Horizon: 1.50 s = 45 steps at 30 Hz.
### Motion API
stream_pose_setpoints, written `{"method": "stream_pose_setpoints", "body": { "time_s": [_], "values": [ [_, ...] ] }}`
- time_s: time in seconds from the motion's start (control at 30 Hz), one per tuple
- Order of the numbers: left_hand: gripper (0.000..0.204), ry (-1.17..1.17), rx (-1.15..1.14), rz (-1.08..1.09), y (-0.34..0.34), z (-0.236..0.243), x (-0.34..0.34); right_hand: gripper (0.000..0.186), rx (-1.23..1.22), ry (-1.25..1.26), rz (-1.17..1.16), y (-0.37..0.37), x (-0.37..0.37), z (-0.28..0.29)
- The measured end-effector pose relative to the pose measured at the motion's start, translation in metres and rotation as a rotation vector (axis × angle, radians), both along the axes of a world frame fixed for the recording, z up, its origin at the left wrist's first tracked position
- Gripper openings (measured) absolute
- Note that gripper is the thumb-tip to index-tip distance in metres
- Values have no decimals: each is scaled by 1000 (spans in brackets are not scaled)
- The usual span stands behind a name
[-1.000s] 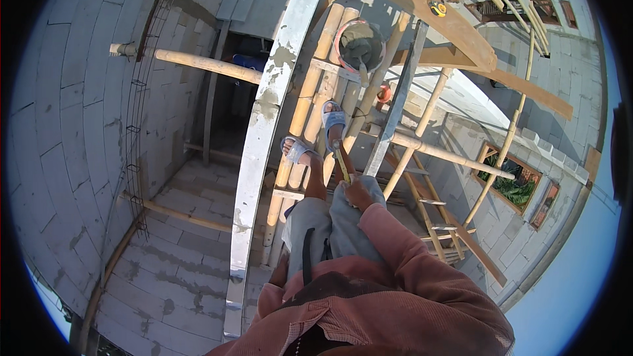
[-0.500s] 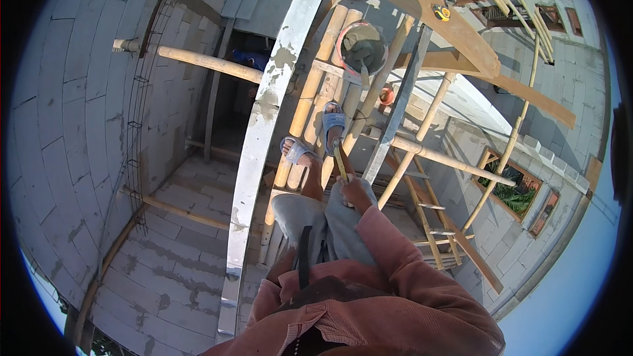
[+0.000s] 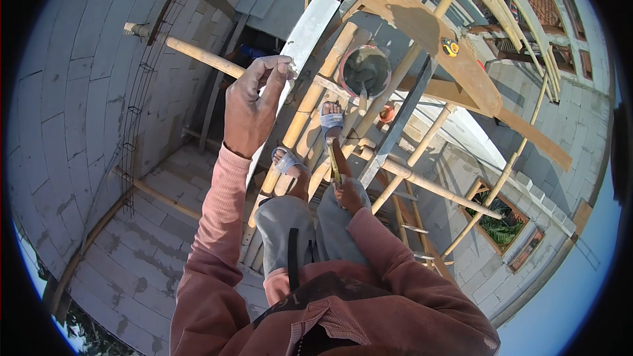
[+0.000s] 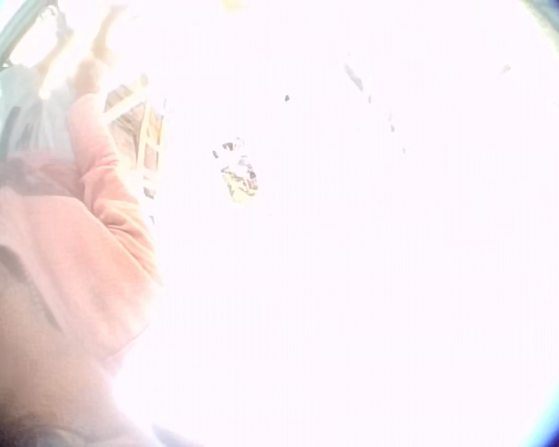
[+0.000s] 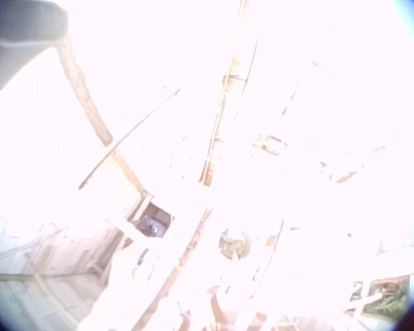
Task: The person lays building blocks by applying mortar with a trowel, placing the blocks onto the wall, measuring with a tape measure, and tapping the blocks into position with a hammer.
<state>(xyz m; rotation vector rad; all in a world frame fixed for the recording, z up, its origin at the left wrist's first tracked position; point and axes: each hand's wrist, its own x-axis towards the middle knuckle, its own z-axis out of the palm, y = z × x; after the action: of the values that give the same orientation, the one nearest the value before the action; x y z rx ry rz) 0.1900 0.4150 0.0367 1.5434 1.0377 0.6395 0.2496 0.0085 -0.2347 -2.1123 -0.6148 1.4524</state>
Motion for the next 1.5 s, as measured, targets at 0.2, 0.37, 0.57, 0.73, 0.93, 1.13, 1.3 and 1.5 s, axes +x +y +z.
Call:
{"method": "stream_pose_setpoints", "body": {
  "time_s": [0.2, 0.37, 0.57, 0.73, 0.93, 1.13, 1.3, 1.5],
  "values": [
    [53, 553, 443, 29, 104, -90, 192, 34, 62, -190, 227, 10, 39, 10],
    [60, 739, 451, -26, 130, -135, 261, 29, 174, -133, 108, 17, 50, 7],
    [64, 726, 341, -60, 140, -151, 267, 27, -136, 544, -427, 20, 69, 3],
    [58, 708, 355, -46, 140, -156, 262, 33, 8, 682, -588, 39, 76, 17],
    [51, 516, 786, 62, 110, -124, 229, 16, -106, 917, -1071, 82, 92, -13],
    [23, 285, -63, -42, -91, -105, 113, 27, -53, -197, 404, 129, 130, -123],
    [85, 1173, -643, -726, -225, -103, -9, 41, -192, -439, 535, 149, 154, -188],
    [100, 1131, -752, -581, -287, -110, -72, 29, -93, -650, 650, 117, 153, -234]
  ]
}}
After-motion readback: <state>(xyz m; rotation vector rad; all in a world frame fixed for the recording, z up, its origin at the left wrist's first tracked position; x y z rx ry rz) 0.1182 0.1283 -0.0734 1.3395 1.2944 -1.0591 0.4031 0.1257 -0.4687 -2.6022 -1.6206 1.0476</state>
